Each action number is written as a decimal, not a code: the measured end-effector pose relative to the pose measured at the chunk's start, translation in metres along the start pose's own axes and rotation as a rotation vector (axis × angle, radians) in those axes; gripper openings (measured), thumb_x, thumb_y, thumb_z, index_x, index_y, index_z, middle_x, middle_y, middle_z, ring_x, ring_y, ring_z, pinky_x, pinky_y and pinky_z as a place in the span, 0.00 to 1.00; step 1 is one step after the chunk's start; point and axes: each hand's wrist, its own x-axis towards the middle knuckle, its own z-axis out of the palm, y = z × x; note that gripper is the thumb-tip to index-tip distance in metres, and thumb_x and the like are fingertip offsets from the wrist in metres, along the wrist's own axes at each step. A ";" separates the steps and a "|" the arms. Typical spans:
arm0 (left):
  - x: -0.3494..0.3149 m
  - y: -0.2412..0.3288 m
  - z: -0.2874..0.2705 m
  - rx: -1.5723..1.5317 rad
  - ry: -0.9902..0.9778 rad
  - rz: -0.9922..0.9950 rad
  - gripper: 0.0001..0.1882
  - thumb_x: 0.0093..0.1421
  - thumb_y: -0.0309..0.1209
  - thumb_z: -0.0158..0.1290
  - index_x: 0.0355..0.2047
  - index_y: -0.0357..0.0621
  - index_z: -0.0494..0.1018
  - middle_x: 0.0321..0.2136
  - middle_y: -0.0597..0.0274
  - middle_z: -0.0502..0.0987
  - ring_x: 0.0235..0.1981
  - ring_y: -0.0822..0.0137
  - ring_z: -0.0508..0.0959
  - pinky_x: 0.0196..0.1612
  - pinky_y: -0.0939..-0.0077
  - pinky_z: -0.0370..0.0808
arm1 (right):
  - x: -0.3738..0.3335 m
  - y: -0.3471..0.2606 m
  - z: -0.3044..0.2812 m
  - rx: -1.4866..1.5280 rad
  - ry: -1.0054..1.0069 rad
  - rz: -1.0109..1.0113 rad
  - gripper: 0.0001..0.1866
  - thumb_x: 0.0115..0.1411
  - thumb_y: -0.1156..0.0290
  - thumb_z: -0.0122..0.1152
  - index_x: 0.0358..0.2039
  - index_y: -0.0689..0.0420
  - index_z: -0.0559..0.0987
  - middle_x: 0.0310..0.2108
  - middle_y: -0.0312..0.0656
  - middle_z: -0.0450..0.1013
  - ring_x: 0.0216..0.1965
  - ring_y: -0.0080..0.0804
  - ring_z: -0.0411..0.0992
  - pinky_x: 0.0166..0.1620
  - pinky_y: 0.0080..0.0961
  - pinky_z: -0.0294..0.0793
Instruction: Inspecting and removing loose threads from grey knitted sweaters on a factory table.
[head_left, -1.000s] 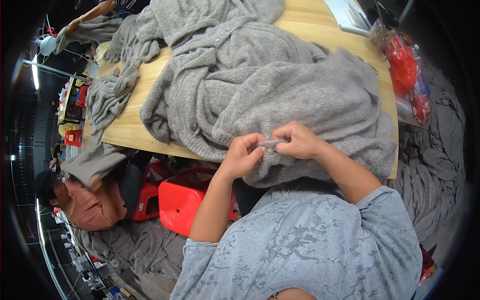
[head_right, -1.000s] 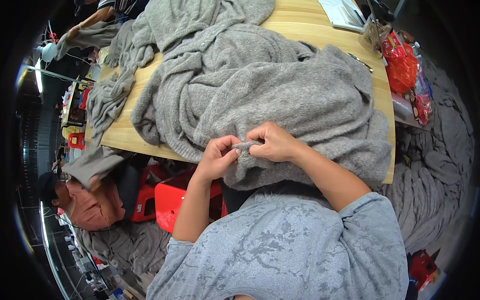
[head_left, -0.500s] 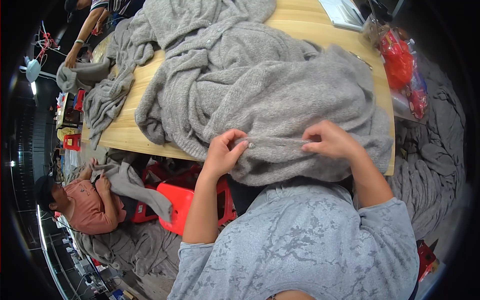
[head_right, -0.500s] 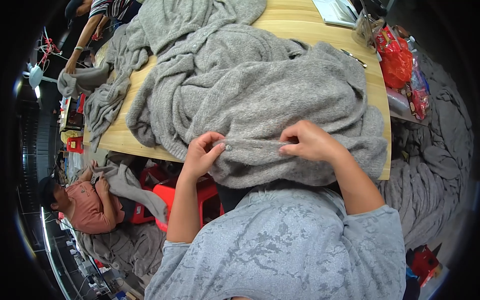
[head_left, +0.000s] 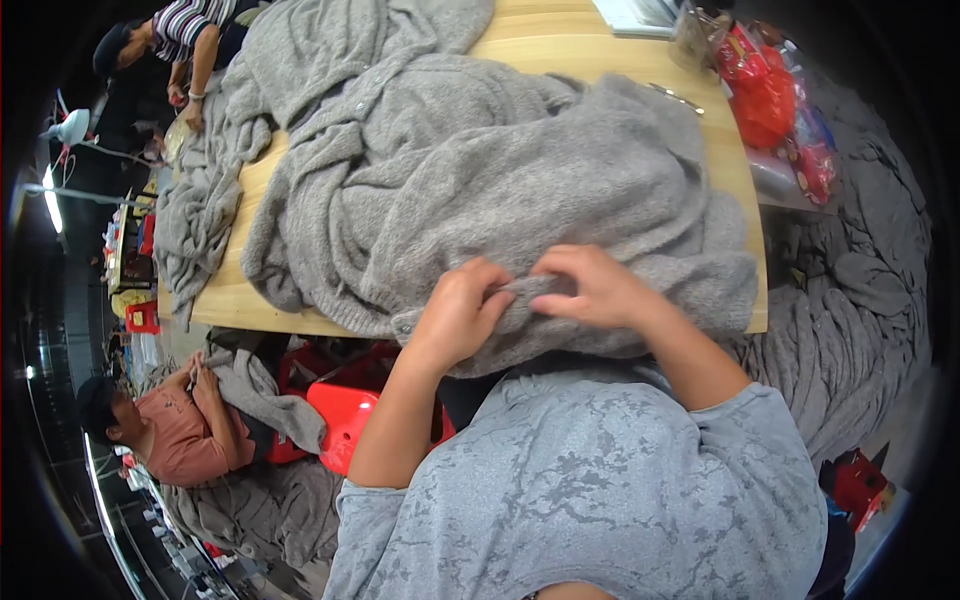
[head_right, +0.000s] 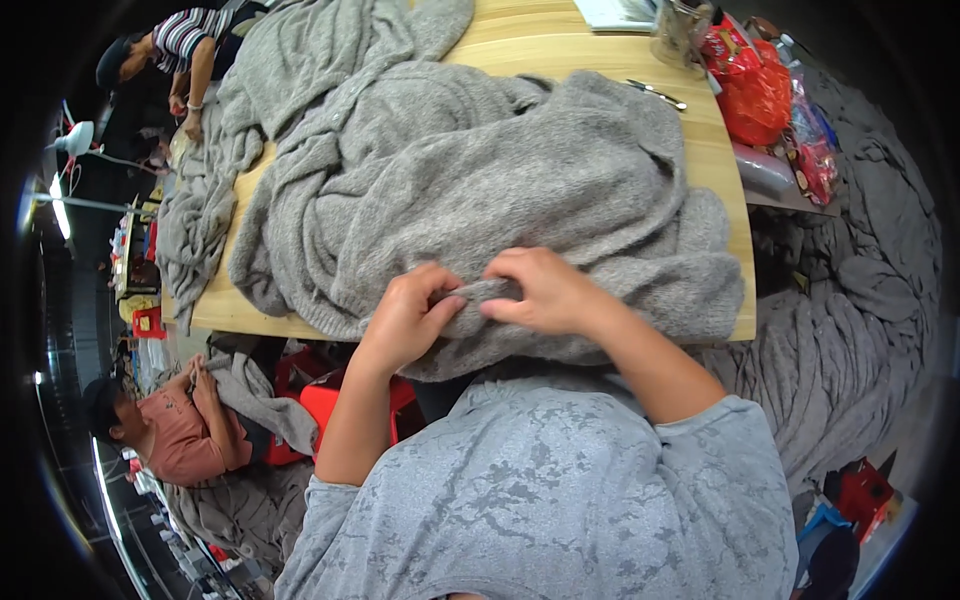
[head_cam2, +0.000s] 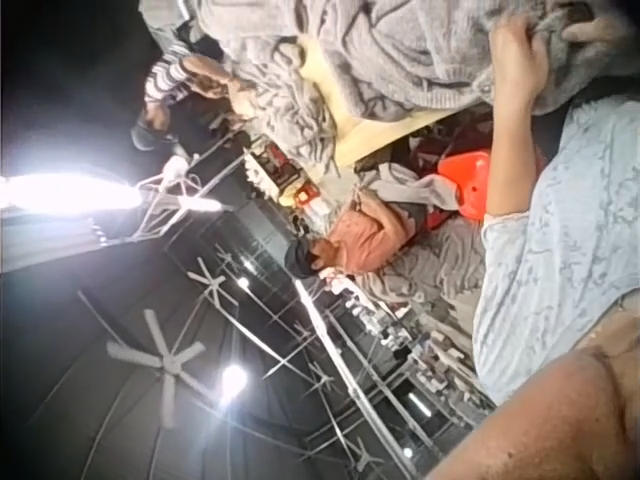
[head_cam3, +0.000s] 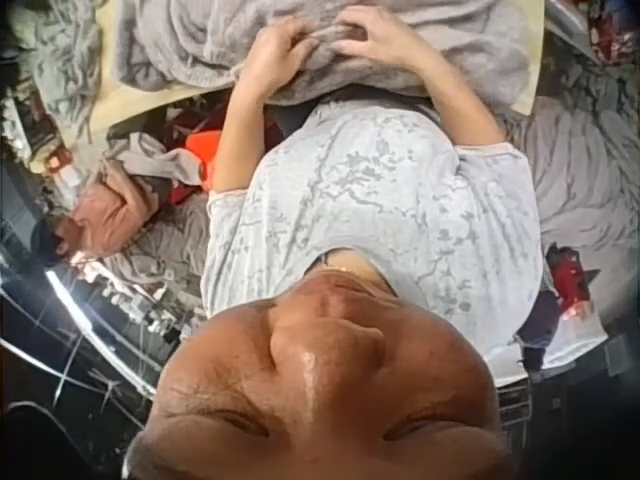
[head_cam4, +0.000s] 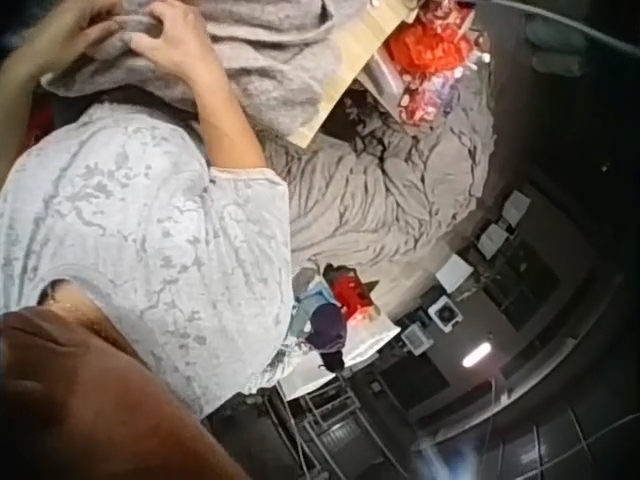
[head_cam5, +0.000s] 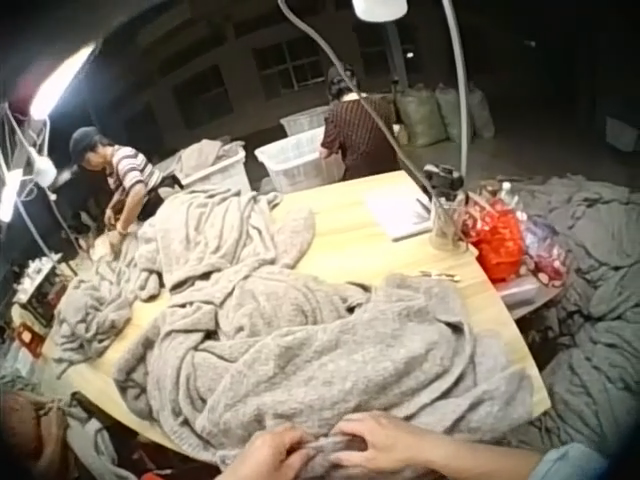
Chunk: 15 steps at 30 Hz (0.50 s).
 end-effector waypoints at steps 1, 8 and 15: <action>0.002 0.001 0.002 -0.014 0.000 -0.006 0.05 0.49 0.23 0.54 0.27 0.35 0.72 0.21 0.54 0.70 0.23 0.60 0.70 0.26 0.72 0.66 | 0.001 0.001 0.004 -0.010 -0.034 0.024 0.10 0.48 0.68 0.60 0.27 0.62 0.74 0.24 0.46 0.70 0.28 0.42 0.69 0.32 0.33 0.67; -0.009 -0.023 0.011 -0.363 -0.037 -0.305 0.02 0.52 0.23 0.51 0.27 0.37 0.70 0.19 0.71 0.66 0.21 0.79 0.64 0.23 0.84 0.61 | 0.009 0.007 0.028 0.063 -0.050 0.024 0.08 0.43 0.68 0.60 0.22 0.60 0.75 0.23 0.48 0.71 0.29 0.47 0.71 0.32 0.38 0.68; -0.008 -0.017 0.026 -0.565 -0.094 -0.358 0.04 0.54 0.23 0.51 0.31 0.41 0.70 0.21 0.76 0.68 0.21 0.81 0.65 0.24 0.86 0.62 | -0.001 0.001 0.030 -0.179 0.045 -0.105 0.06 0.41 0.72 0.58 0.22 0.58 0.76 0.23 0.44 0.72 0.32 0.45 0.71 0.37 0.40 0.69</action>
